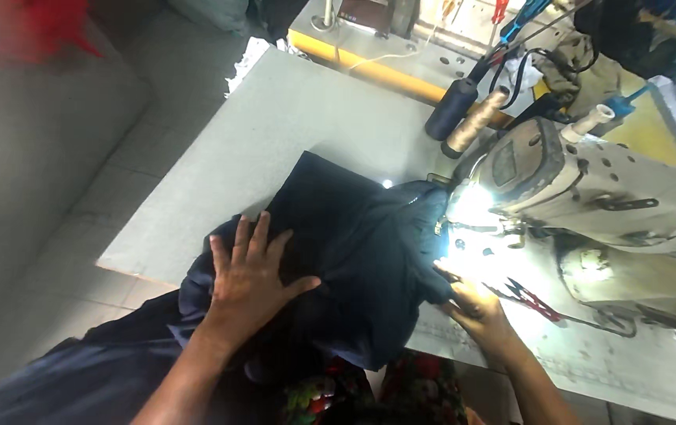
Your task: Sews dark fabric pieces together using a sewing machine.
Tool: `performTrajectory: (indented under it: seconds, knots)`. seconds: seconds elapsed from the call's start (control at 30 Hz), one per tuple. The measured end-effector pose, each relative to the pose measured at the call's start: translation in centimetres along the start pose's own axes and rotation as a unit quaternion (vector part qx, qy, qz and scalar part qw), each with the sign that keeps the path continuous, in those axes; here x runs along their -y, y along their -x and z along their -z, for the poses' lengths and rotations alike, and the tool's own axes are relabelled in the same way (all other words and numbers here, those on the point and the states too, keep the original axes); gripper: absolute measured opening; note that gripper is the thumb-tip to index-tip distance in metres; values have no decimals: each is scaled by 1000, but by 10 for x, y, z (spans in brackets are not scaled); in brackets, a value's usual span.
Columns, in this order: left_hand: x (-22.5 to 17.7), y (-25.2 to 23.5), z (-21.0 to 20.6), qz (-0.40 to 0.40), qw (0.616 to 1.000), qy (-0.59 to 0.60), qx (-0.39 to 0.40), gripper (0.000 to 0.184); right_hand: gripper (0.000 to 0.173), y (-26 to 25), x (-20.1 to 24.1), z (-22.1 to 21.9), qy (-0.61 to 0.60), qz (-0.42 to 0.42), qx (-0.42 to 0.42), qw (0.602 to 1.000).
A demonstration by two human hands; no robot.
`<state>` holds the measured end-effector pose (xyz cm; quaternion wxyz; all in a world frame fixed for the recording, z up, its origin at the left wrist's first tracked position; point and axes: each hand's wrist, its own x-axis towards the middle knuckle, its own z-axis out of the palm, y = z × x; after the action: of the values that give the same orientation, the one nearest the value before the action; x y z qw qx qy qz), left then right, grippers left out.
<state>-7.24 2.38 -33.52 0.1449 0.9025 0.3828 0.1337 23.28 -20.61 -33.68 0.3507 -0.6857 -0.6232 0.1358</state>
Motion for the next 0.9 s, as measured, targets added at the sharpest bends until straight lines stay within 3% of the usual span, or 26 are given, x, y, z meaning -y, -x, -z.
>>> performTrajectory:
  seconds: [0.1,0.17,0.27,0.37,0.47,0.53,0.73,0.8,0.9]
  knots:
    - [-8,-2,-7,-53,996,49,-52,34,27,1,7,-2,18,24,-15,999]
    - [-16,-13,-8,-87,992,41,-81,24,23,3,7,-5,4,29,-21,999]
    - [-27,-45,21,-140,983,58,-102,23,21,5,8,-4,-35,-1,-29,999]
    - [-42,-90,76,-229,966,-3,-122,25,20,7,11,-8,-38,4,-27,999]
    - [-51,-131,99,-258,963,-80,-15,24,23,15,10,-19,11,44,-30,999]
    - [-68,-136,87,-249,960,-105,73,34,23,20,12,-22,42,49,-43,997]
    - [-141,-88,-15,-461,870,51,167,29,21,27,17,-19,75,62,-66,993]
    - [-144,-95,-26,-476,853,54,205,20,20,29,17,-20,65,56,-67,994]
    - [-141,-106,-17,-505,838,46,200,21,18,31,14,-22,44,42,-89,994]
